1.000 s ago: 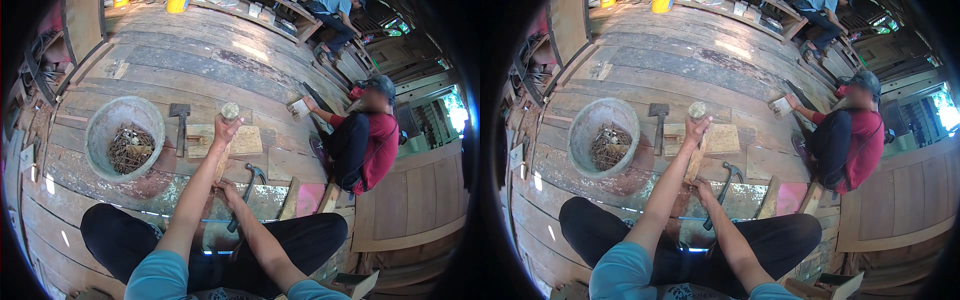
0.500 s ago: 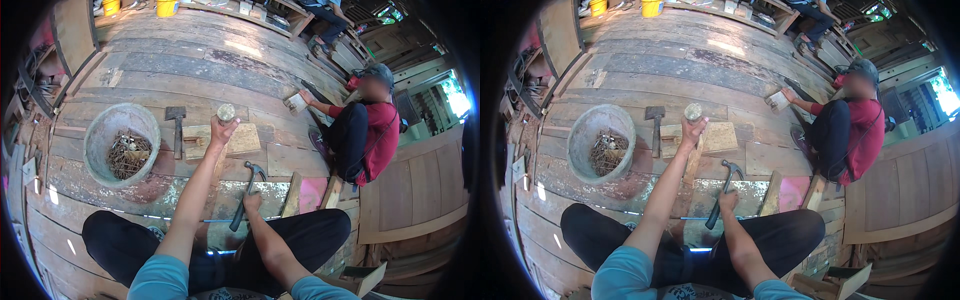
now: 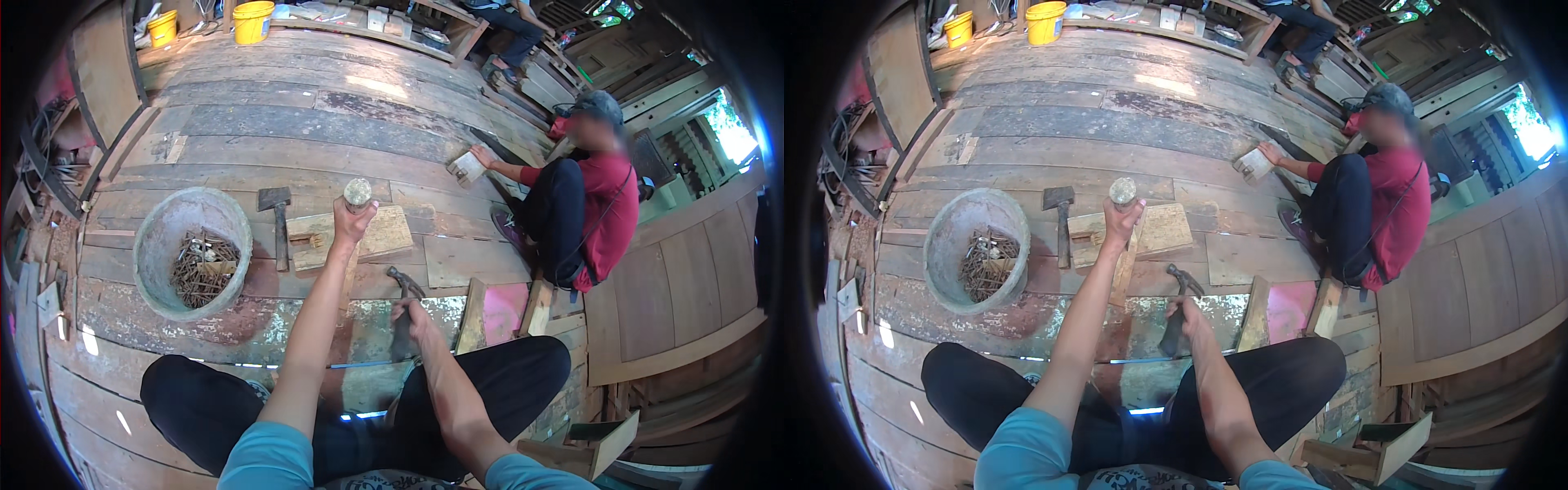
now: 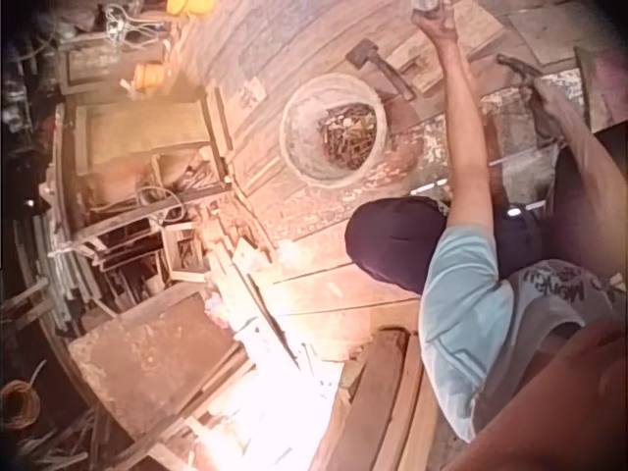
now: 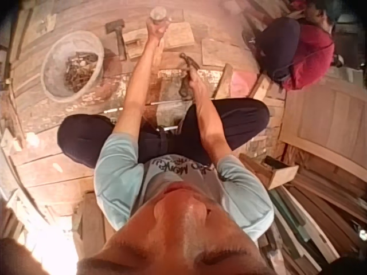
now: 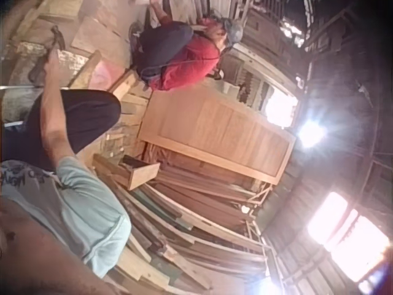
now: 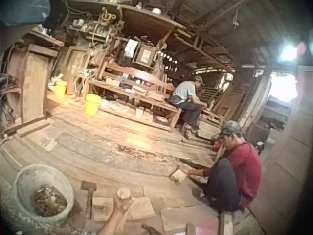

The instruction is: Using a hammer and chisel to carve out a mortise or groove in a piece of wood.

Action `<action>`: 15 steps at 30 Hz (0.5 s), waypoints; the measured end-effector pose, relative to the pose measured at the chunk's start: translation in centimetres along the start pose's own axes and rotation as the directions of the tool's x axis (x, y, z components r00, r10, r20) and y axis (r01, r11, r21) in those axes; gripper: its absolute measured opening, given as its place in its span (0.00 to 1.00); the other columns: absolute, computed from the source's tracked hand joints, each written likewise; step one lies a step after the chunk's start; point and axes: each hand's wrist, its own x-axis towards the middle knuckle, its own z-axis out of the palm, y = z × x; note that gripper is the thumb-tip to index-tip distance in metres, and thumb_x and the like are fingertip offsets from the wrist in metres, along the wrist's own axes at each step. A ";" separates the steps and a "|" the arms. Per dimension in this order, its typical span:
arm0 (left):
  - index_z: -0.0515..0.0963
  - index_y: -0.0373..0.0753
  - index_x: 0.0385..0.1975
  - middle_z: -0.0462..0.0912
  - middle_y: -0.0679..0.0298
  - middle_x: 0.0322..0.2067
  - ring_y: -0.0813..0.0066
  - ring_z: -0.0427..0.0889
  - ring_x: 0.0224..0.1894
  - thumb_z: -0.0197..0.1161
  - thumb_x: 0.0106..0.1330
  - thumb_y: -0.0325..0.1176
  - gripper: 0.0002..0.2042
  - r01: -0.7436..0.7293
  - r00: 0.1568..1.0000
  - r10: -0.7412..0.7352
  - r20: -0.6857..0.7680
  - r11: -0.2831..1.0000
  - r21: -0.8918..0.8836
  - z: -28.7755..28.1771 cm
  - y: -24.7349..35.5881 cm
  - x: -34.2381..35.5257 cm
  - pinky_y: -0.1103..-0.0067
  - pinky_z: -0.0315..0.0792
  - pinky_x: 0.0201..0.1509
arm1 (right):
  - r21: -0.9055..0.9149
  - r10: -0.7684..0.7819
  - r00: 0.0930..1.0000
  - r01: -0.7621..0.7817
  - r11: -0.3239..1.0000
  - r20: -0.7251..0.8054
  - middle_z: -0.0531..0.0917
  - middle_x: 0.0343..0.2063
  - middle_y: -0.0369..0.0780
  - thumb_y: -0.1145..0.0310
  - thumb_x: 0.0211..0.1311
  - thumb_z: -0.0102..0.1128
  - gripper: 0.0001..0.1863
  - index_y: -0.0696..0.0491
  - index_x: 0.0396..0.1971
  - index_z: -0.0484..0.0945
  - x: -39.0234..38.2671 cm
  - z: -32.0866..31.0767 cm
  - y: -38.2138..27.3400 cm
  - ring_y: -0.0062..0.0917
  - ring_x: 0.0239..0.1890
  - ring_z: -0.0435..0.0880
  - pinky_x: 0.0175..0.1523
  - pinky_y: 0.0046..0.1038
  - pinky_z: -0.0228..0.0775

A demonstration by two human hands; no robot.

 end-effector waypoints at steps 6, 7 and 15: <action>0.74 0.33 0.21 0.76 0.67 0.19 0.82 0.73 0.23 0.66 0.48 0.32 0.10 -0.033 0.999 0.033 -0.011 0.999 0.022 -0.5 -1.7 0.2 0.81 0.68 0.29 | -0.582 -0.436 0.895 0.307 0.753 -0.092 0.65 0.15 0.32 0.75 0.59 0.46 0.01 0.53 0.29 0.65 -9.4 9.6 0.4 0.15 0.12 0.62 0.16 0.18 0.59; 0.74 0.33 0.21 0.76 0.67 0.19 0.82 0.73 0.23 0.66 0.48 0.32 0.10 -0.030 0.999 0.030 -0.011 0.999 0.016 -0.1 -1.6 0.3 0.81 0.68 0.29 | -0.668 -0.587 0.809 0.447 0.594 0.019 0.65 0.15 0.31 0.74 0.59 0.47 0.01 0.52 0.30 0.66 -11.4 11.3 0.2 0.14 0.12 0.62 0.15 0.18 0.58; 0.76 0.32 0.25 0.79 0.65 0.22 0.81 0.76 0.27 0.65 0.49 0.29 0.08 -0.046 0.998 0.043 0.055 0.998 0.053 0.6 1.1 0.6 0.80 0.71 0.35 | -0.807 -0.637 0.703 0.553 0.208 0.317 0.63 0.14 0.29 0.61 0.64 0.50 0.11 0.53 0.32 0.67 -22.4 21.1 -0.1 0.11 0.10 0.58 0.13 0.17 0.51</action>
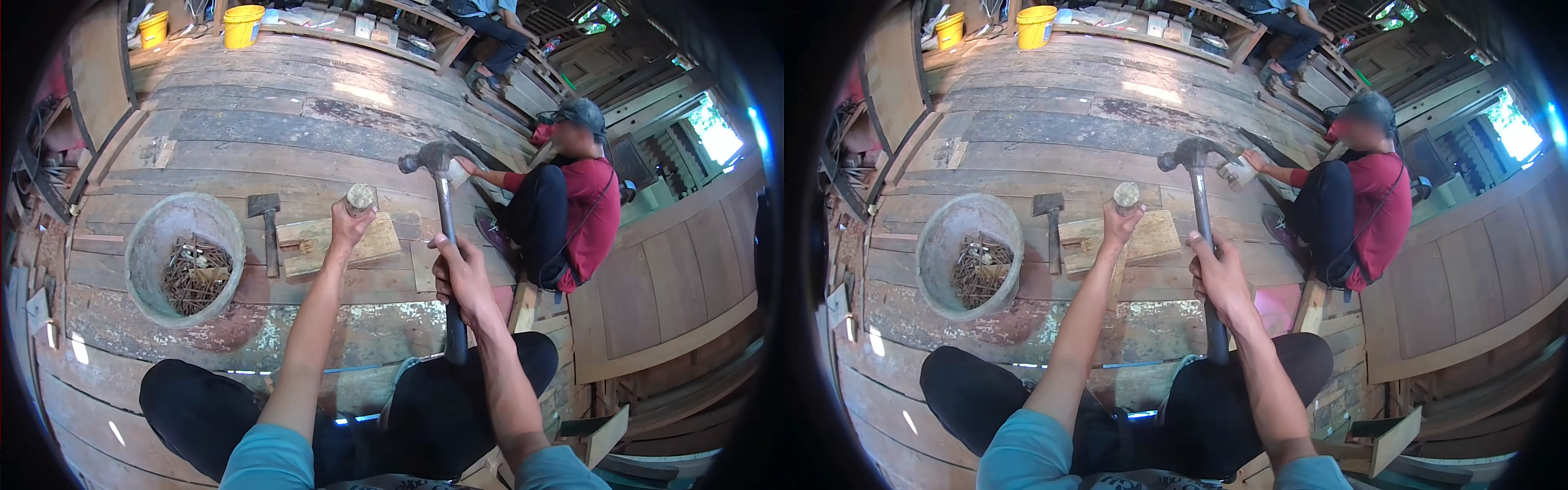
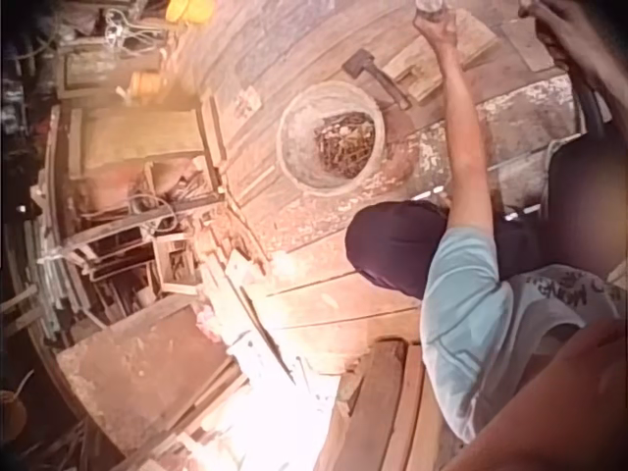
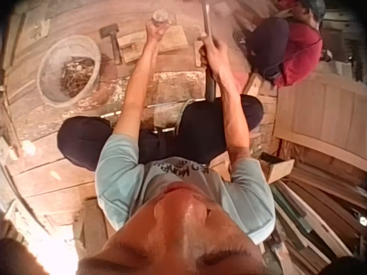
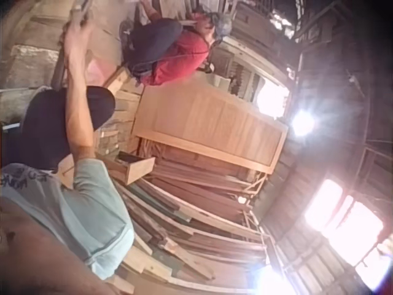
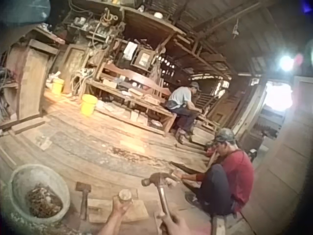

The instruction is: Using a hammer and chisel to carve out a mortise or groove in a piece of wood.

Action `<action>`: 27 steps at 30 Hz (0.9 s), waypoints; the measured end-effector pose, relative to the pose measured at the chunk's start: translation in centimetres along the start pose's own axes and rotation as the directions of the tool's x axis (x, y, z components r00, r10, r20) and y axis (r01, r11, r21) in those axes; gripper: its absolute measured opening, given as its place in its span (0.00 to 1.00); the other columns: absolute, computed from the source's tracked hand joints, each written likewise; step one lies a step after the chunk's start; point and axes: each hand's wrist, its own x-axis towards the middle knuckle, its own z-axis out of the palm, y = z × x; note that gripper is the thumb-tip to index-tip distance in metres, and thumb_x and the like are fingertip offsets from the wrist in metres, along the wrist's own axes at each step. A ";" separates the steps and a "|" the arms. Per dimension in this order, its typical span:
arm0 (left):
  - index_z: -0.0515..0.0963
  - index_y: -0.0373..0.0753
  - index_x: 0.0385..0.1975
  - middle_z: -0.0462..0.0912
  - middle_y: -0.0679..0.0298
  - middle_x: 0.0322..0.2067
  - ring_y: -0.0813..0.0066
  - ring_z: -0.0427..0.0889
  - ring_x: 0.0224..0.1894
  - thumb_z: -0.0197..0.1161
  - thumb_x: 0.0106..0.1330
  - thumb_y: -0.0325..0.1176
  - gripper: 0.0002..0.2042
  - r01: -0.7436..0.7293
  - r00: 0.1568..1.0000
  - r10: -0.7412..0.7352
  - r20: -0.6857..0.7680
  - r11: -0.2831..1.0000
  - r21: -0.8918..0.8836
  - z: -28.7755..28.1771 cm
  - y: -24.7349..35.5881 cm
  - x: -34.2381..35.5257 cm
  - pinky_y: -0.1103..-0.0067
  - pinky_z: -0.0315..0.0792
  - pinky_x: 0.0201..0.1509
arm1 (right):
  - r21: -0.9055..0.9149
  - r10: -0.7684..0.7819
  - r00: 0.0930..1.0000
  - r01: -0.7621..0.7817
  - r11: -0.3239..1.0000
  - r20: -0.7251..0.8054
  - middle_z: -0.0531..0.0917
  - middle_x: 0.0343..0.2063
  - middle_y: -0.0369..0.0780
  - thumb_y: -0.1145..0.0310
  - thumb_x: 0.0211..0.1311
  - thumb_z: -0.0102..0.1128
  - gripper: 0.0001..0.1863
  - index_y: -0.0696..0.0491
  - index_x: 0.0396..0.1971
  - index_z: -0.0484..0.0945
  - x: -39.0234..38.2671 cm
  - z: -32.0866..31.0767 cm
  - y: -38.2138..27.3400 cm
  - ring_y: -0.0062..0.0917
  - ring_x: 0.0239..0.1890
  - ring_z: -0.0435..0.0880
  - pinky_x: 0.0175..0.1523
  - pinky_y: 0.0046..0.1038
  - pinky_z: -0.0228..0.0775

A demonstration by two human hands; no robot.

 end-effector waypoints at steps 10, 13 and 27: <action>0.74 0.33 0.22 0.76 0.66 0.20 0.81 0.73 0.24 0.67 0.48 0.32 0.10 -0.021 0.998 0.015 -0.063 0.994 -0.105 0.7 0.6 -0.6 0.80 0.69 0.31 | -0.267 -0.238 0.971 0.237 0.934 0.031 0.65 0.13 0.29 0.54 0.67 0.46 0.18 0.54 0.28 0.69 0.0 -1.3 -2.5 0.10 0.10 0.62 0.13 0.17 0.50; 0.74 0.34 0.22 0.76 0.67 0.20 0.80 0.74 0.24 0.66 0.48 0.33 0.10 -0.046 0.997 0.043 -0.060 0.997 -0.061 0.7 0.2 -0.1 0.80 0.69 0.31 | -0.054 -0.499 0.863 0.496 0.867 -0.076 0.63 0.11 0.28 0.54 0.69 0.42 0.18 0.53 0.25 0.67 -0.9 -0.6 -4.3 0.10 0.10 0.61 0.12 0.16 0.49; 0.76 0.33 0.29 0.80 0.62 0.25 0.80 0.78 0.30 0.65 0.46 0.27 0.10 -0.047 0.999 0.047 0.008 0.999 0.009 0.3 -0.6 -0.5 0.79 0.72 0.36 | -0.163 -0.541 0.840 0.528 0.834 -0.050 0.65 0.10 0.28 0.53 0.68 0.42 0.21 0.53 0.20 0.66 -0.2 0.1 -4.2 0.09 0.12 0.63 0.14 0.16 0.49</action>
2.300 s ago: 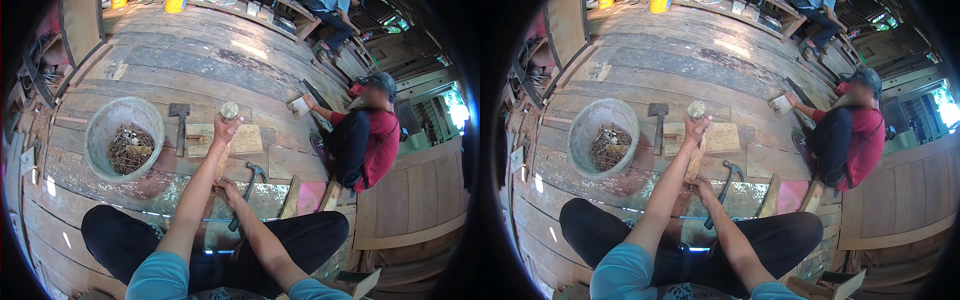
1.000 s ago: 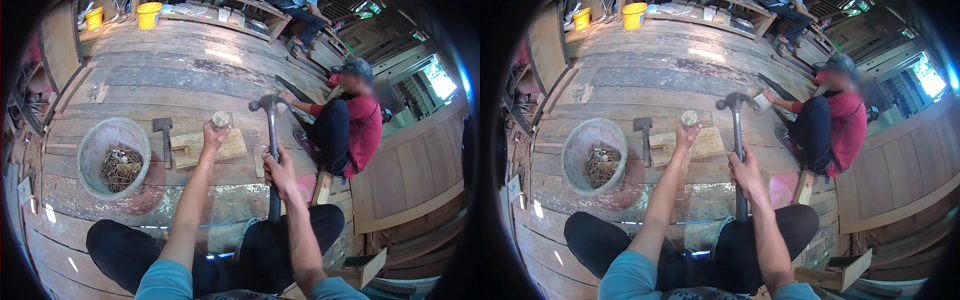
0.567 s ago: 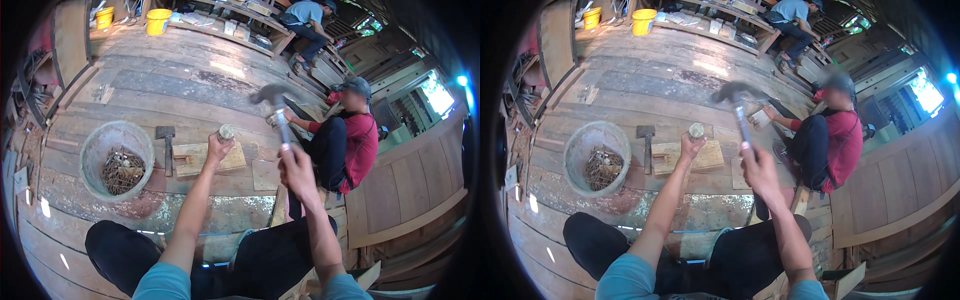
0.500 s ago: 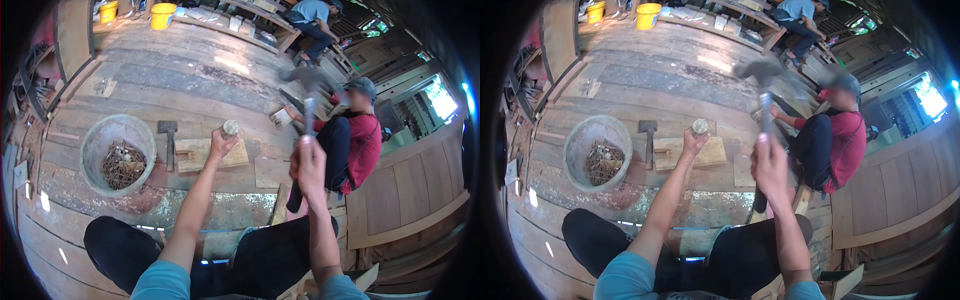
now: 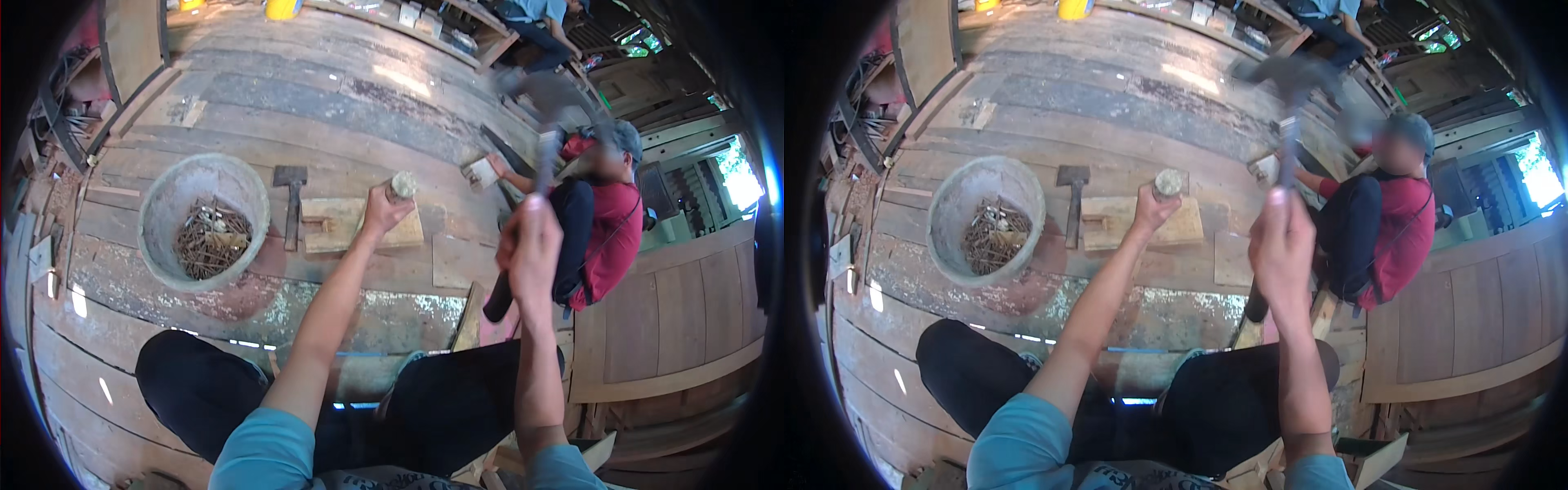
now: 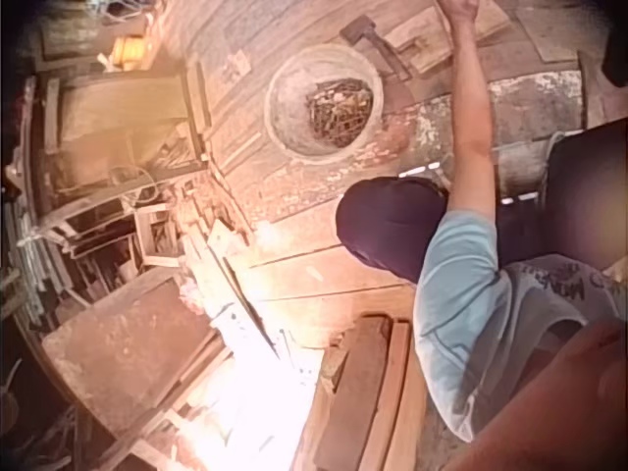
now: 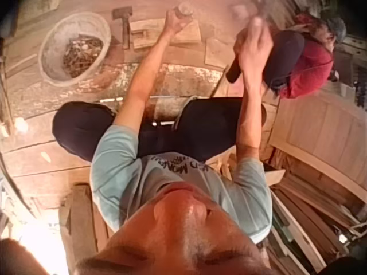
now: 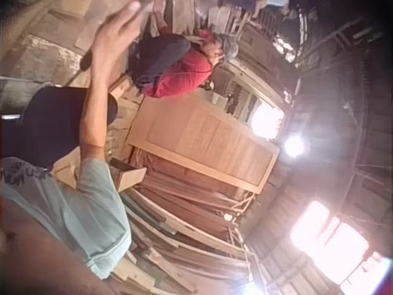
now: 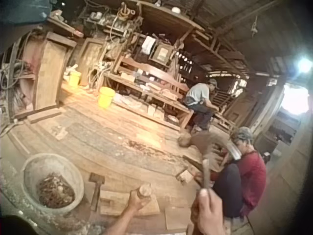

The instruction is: Using a hammer and chisel to carve out a mortise or groove in a piece of wood.

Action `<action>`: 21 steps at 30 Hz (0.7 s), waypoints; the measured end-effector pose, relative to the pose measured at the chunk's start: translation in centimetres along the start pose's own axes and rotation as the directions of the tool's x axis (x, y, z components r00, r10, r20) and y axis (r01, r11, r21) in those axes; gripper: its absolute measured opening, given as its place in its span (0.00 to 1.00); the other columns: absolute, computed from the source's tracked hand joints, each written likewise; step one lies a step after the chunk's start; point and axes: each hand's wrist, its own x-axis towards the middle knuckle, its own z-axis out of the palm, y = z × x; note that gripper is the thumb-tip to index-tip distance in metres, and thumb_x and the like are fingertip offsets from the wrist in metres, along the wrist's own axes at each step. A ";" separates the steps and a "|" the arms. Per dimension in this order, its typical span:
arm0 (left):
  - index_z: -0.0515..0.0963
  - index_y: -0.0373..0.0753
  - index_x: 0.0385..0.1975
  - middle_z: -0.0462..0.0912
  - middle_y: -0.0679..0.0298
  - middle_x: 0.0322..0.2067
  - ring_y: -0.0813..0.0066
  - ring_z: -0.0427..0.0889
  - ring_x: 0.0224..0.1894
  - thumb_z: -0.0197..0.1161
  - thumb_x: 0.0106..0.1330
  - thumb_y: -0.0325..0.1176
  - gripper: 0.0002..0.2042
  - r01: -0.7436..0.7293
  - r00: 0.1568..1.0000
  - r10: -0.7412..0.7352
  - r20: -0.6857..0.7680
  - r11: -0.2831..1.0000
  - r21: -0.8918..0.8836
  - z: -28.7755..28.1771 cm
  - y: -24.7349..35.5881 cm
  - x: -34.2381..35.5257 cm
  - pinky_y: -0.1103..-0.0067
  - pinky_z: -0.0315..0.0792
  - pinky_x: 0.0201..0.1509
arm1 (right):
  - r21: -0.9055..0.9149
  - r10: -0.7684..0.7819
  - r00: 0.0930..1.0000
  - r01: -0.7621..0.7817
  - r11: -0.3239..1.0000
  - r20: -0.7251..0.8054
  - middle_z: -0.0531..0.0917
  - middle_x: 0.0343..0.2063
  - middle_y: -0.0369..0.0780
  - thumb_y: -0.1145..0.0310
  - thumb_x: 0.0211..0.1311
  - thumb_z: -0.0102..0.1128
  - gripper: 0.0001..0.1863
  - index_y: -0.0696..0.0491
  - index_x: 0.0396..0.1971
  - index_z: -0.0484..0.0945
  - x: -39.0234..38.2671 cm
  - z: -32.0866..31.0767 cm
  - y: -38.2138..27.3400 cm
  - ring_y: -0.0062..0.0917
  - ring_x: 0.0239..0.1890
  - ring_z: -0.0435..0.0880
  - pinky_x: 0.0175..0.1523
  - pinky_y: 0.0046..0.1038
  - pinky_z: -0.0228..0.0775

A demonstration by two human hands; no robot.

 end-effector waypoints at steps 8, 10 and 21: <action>0.77 0.31 0.27 0.80 0.64 0.25 0.79 0.78 0.29 0.65 0.48 0.29 0.09 -0.087 0.989 0.075 -0.128 0.992 -0.093 0.9 -0.2 -0.6 0.79 0.72 0.36 | -0.291 0.524 0.840 -0.471 0.833 0.142 0.67 0.10 0.34 0.49 0.66 0.44 0.24 0.58 0.26 0.70 -2.8 0.7 8.5 0.17 0.10 0.67 0.16 0.25 0.57; 0.76 0.32 0.24 0.78 0.65 0.22 0.80 0.77 0.24 0.65 0.49 0.29 0.08 -0.139 0.986 0.143 -0.088 0.989 0.057 0.1 0.1 0.3 0.80 0.71 0.30 | -0.123 0.573 0.813 -0.562 0.818 0.104 0.65 0.10 0.31 0.48 0.66 0.42 0.24 0.55 0.23 0.68 -2.5 0.2 8.5 0.15 0.10 0.64 0.14 0.22 0.54; 0.74 0.34 0.20 0.75 0.68 0.19 0.82 0.72 0.23 0.65 0.48 0.30 0.08 0.067 0.998 -0.067 -0.008 0.998 0.002 0.3 -2.1 0.3 0.81 0.68 0.29 | -0.237 0.333 0.940 -0.309 0.921 0.069 0.69 0.12 0.43 0.49 0.66 0.43 0.26 0.62 0.31 0.73 -1.9 -0.7 10.7 0.28 0.17 0.70 0.28 0.35 0.64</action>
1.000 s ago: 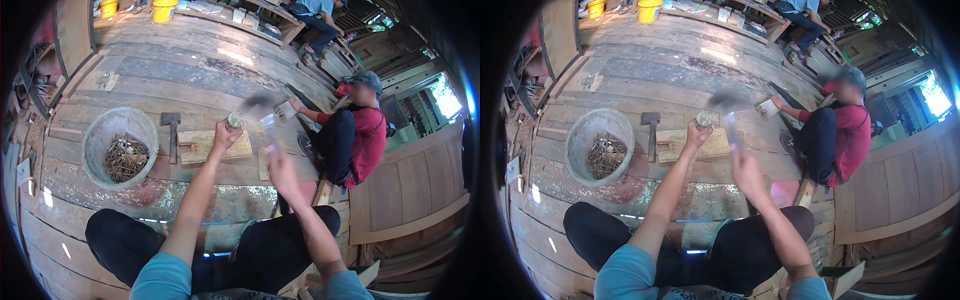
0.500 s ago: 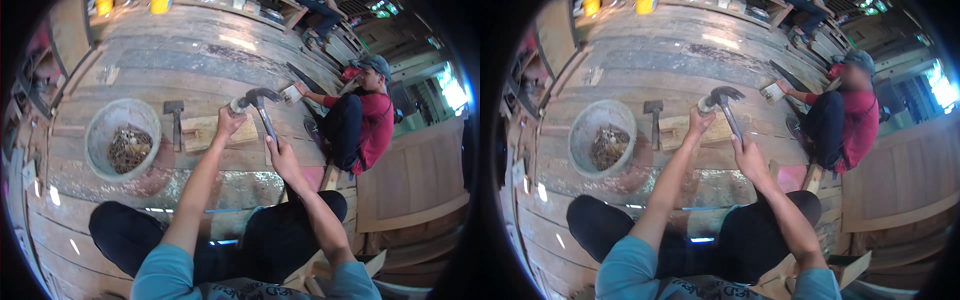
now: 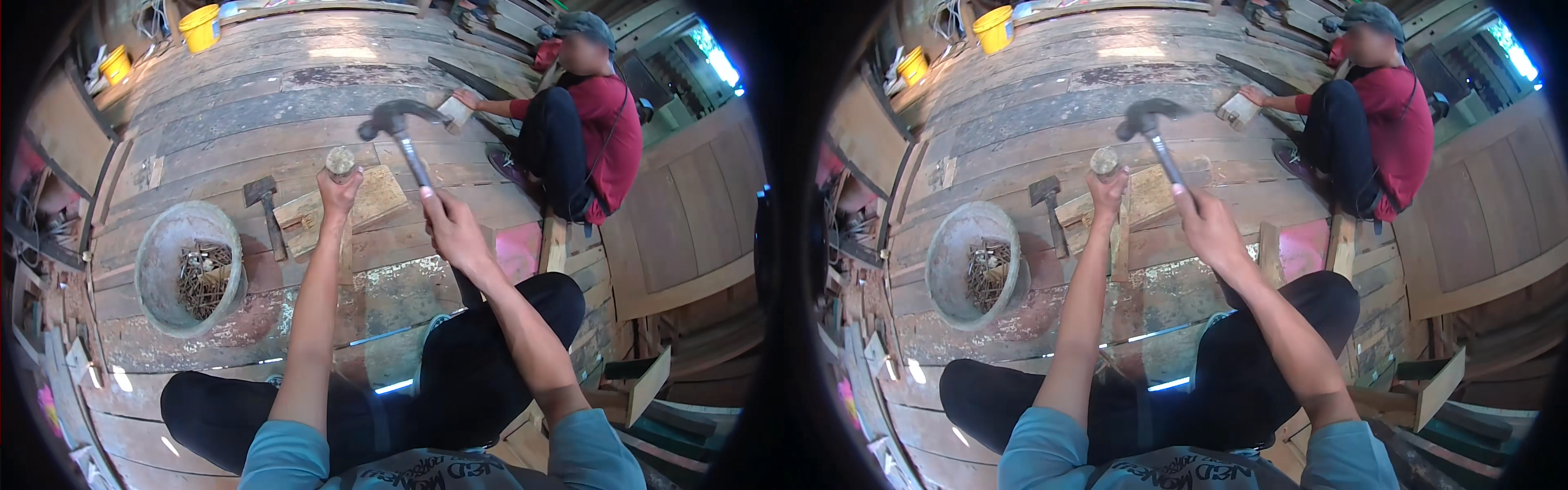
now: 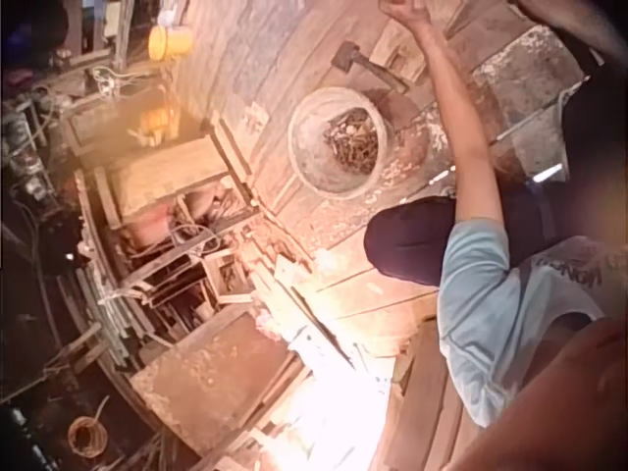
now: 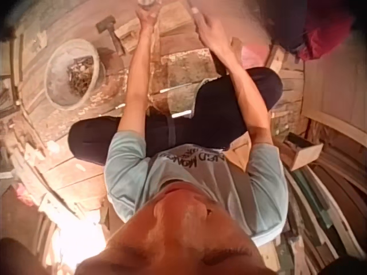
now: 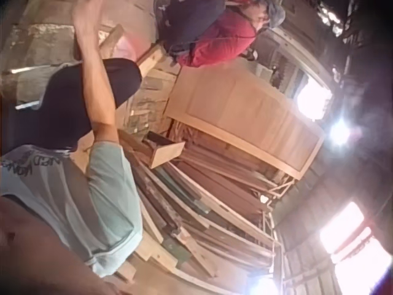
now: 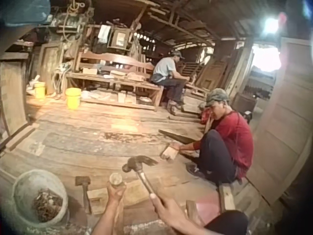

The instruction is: Using a hammer and chisel to carve out a mortise or groove in a piece of wood.

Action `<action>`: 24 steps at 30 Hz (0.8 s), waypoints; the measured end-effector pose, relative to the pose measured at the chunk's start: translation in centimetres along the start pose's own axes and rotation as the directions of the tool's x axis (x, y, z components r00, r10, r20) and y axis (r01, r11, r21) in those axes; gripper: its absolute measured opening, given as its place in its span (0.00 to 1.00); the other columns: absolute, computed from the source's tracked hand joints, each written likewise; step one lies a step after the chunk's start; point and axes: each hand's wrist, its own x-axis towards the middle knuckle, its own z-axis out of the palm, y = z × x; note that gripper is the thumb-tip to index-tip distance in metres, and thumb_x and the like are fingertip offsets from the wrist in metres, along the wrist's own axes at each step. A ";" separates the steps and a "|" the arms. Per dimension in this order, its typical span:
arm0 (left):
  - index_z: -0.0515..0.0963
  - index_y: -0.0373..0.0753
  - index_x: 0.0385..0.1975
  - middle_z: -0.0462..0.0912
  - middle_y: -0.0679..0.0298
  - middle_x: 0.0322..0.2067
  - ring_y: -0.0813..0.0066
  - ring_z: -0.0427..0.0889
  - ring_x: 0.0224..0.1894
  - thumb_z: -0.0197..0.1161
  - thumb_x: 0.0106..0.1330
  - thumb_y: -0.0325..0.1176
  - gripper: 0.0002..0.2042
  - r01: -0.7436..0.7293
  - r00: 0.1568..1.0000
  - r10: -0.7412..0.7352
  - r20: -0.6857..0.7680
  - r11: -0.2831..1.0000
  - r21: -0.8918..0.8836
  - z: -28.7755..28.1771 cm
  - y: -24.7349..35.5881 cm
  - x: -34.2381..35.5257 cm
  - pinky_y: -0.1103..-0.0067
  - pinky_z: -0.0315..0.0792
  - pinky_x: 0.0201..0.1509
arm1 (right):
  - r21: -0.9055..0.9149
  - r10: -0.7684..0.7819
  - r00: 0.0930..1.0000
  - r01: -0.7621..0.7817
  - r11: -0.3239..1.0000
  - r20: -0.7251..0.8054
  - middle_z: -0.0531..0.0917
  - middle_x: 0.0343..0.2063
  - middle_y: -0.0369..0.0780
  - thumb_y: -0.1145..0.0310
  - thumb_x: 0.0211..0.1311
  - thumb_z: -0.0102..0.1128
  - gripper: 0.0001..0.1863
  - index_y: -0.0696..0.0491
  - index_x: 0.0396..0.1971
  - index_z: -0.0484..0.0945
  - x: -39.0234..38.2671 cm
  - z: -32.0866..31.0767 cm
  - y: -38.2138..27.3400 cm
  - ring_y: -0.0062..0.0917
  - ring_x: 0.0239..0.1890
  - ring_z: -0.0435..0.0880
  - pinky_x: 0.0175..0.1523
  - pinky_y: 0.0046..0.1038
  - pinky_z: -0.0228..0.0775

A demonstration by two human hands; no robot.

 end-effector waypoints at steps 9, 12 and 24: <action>0.74 0.34 0.21 0.75 0.69 0.19 0.83 0.71 0.22 0.65 0.49 0.29 0.08 0.085 0.996 -0.085 -0.014 0.996 -0.038 -0.9 -0.4 -0.4 0.82 0.67 0.28 | -0.163 -0.055 0.996 0.067 0.984 0.075 0.72 0.14 0.53 0.50 0.66 0.43 0.26 0.62 0.30 0.73 -1.3 0.9 -4.1 0.45 0.19 0.70 0.29 0.40 0.63; 0.71 0.35 0.21 0.71 0.69 0.15 0.84 0.68 0.13 0.63 0.53 0.28 0.07 -0.092 0.995 0.090 -0.037 0.995 -0.047 -0.1 -0.4 -0.3 0.86 0.60 0.14 | -0.188 -0.049 0.996 0.062 0.980 0.070 0.71 0.14 0.51 0.51 0.66 0.43 0.25 0.62 0.29 0.72 -0.4 1.9 -1.8 0.43 0.17 0.70 0.27 0.39 0.62; 0.75 0.32 0.23 0.78 0.65 0.20 0.80 0.75 0.24 0.66 0.47 0.30 0.09 0.023 1.000 -0.024 0.019 0.998 0.061 0.0 0.9 -0.5 0.80 0.70 0.31 | -0.402 -0.046 0.994 0.083 0.912 0.100 0.71 0.15 0.48 0.50 0.67 0.42 0.26 0.63 0.30 0.72 0.2 1.2 -2.2 0.32 0.19 0.74 0.30 0.35 0.66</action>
